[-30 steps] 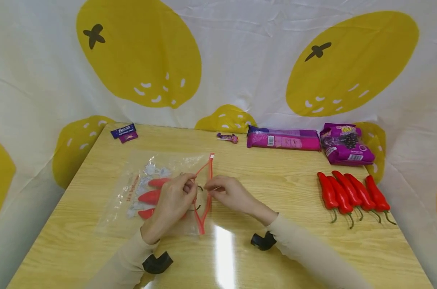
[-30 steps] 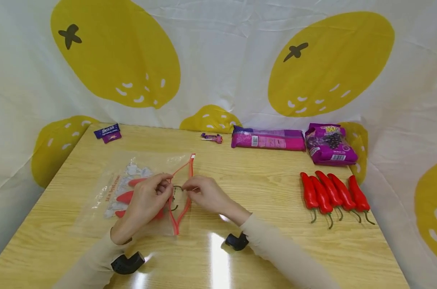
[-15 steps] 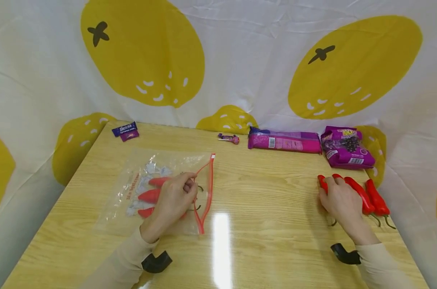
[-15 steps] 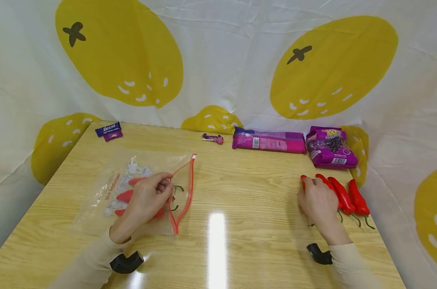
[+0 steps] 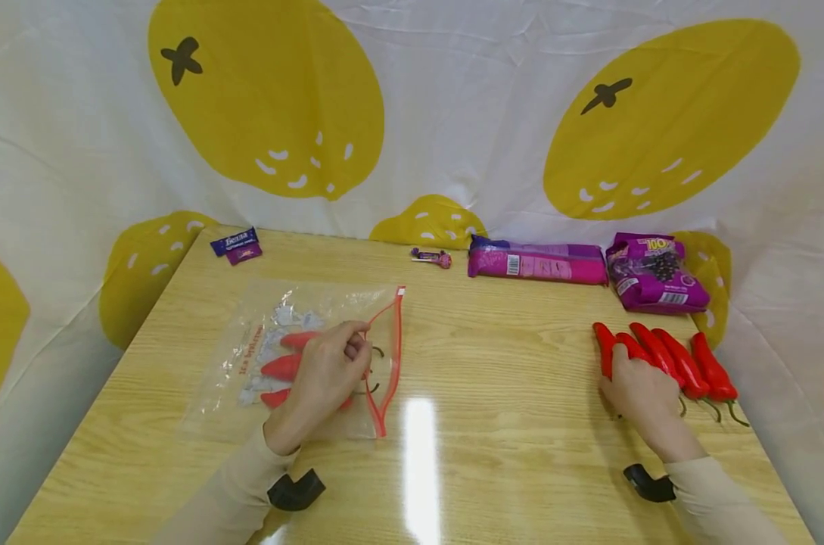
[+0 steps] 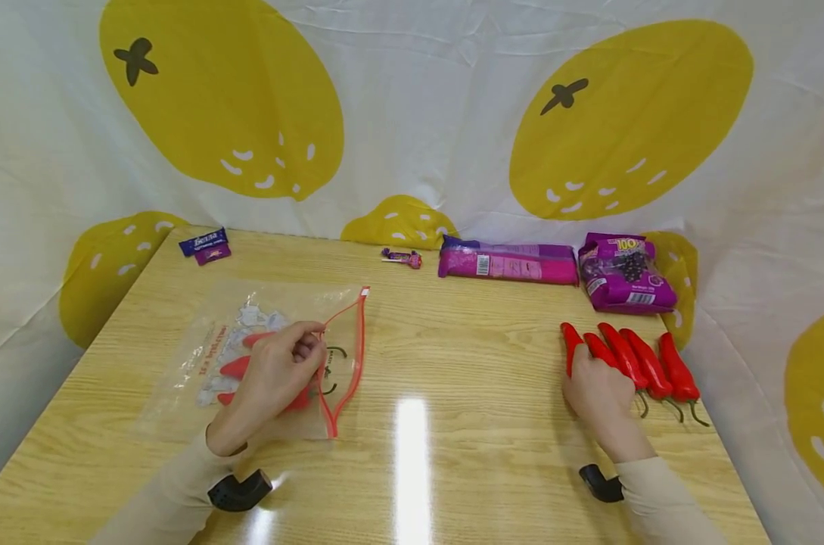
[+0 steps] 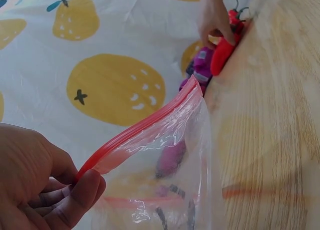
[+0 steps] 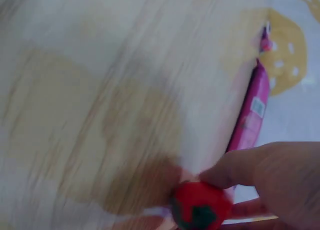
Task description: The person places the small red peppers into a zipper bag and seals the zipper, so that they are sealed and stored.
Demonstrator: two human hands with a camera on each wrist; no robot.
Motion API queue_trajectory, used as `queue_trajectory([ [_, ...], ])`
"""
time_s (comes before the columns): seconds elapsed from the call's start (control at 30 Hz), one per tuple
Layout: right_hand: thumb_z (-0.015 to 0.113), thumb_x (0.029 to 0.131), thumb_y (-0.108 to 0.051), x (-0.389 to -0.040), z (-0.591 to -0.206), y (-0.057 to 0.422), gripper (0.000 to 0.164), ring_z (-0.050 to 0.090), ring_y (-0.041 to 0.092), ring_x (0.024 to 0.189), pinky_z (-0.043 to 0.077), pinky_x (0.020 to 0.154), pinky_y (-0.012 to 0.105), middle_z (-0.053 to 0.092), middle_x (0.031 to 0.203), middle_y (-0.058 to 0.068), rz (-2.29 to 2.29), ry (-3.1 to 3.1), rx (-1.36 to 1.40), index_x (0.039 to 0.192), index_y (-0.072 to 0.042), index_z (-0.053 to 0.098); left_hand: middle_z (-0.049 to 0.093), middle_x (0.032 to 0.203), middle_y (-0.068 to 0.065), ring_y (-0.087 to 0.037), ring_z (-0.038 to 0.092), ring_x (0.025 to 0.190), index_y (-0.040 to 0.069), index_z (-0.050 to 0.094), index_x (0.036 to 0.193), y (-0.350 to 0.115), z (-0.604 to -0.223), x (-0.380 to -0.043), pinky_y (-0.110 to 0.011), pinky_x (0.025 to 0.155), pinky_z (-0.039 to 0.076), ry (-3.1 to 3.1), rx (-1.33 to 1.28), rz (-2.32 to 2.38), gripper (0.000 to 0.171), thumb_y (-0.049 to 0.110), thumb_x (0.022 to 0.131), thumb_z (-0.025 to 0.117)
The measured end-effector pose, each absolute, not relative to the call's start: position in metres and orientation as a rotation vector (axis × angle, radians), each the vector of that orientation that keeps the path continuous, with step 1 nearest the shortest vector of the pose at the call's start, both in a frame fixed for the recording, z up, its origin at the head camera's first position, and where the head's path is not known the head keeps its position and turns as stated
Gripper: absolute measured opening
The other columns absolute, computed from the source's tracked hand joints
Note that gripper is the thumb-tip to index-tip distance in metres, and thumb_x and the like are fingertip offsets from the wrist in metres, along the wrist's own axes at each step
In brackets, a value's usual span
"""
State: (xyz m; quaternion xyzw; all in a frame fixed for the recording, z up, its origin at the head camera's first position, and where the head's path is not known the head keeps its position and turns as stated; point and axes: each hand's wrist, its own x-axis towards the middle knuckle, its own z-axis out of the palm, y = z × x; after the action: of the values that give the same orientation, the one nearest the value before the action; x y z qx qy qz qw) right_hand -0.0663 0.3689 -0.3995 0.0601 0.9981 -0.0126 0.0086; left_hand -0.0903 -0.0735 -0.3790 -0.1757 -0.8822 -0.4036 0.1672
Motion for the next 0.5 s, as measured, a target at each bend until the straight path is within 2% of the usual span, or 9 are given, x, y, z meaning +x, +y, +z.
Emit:
queue_trajectory([
  [0.1, 0.061, 0.079, -0.021, -0.071, -0.396, 0.357, 0.039, 0.048, 0.032, 0.05, 0.033, 0.036, 0.041, 0.055, 0.069, 0.02, -0.131, 3.215, 0.106, 0.105, 0.004, 0.047, 0.063, 0.071, -0.001, -0.003, 0.054, 0.059, 0.001, 0.066, 0.098, -0.074, -0.379, -0.091, -0.017, 0.051, 0.046, -2.504, -0.499, -1.139, 0.019, 0.002, 0.079, 0.062],
  [0.2, 0.062, 0.079, -0.018, -0.075, -0.391, 0.334, 0.04, 0.052, 0.024, 0.056, 0.04, 0.042, 0.036, 0.061, 0.082, 0.018, -0.351, 3.293, -0.107, 0.113, 0.002, 0.053, 0.063, 0.073, -0.001, -0.004, 0.055, 0.06, 0.0, 0.066, 0.098, -0.073, -0.379, -0.093, -0.017, 0.052, 0.047, -2.501, -0.507, -1.129, 0.019, 0.002, 0.08, 0.062],
  [0.37, 0.069, 0.079, -0.013, -0.084, -0.385, 0.271, 0.034, 0.056, 0.008, 0.066, 0.049, 0.055, 0.028, 0.064, 0.091, 0.007, -0.778, 3.184, -0.575, 0.111, -0.003, 0.06, 0.063, 0.073, -0.002, -0.004, 0.055, 0.061, 0.0, 0.066, 0.099, -0.072, -0.379, -0.093, -0.017, 0.053, 0.047, -2.512, -0.505, -1.126, 0.02, 0.002, 0.08, 0.062],
  [0.5, 0.07, 0.08, -0.013, -0.094, -0.387, 0.217, 0.031, 0.057, 0.005, 0.069, 0.052, 0.059, 0.027, 0.063, 0.092, 0.003, -0.952, 3.051, -0.796, 0.109, -0.005, 0.062, 0.063, 0.072, 0.0, -0.004, 0.054, 0.06, 0.002, 0.066, 0.099, -0.072, -0.38, -0.09, -0.016, 0.052, 0.047, -2.53, -0.489, -1.125, 0.019, 0.003, 0.08, 0.064],
])
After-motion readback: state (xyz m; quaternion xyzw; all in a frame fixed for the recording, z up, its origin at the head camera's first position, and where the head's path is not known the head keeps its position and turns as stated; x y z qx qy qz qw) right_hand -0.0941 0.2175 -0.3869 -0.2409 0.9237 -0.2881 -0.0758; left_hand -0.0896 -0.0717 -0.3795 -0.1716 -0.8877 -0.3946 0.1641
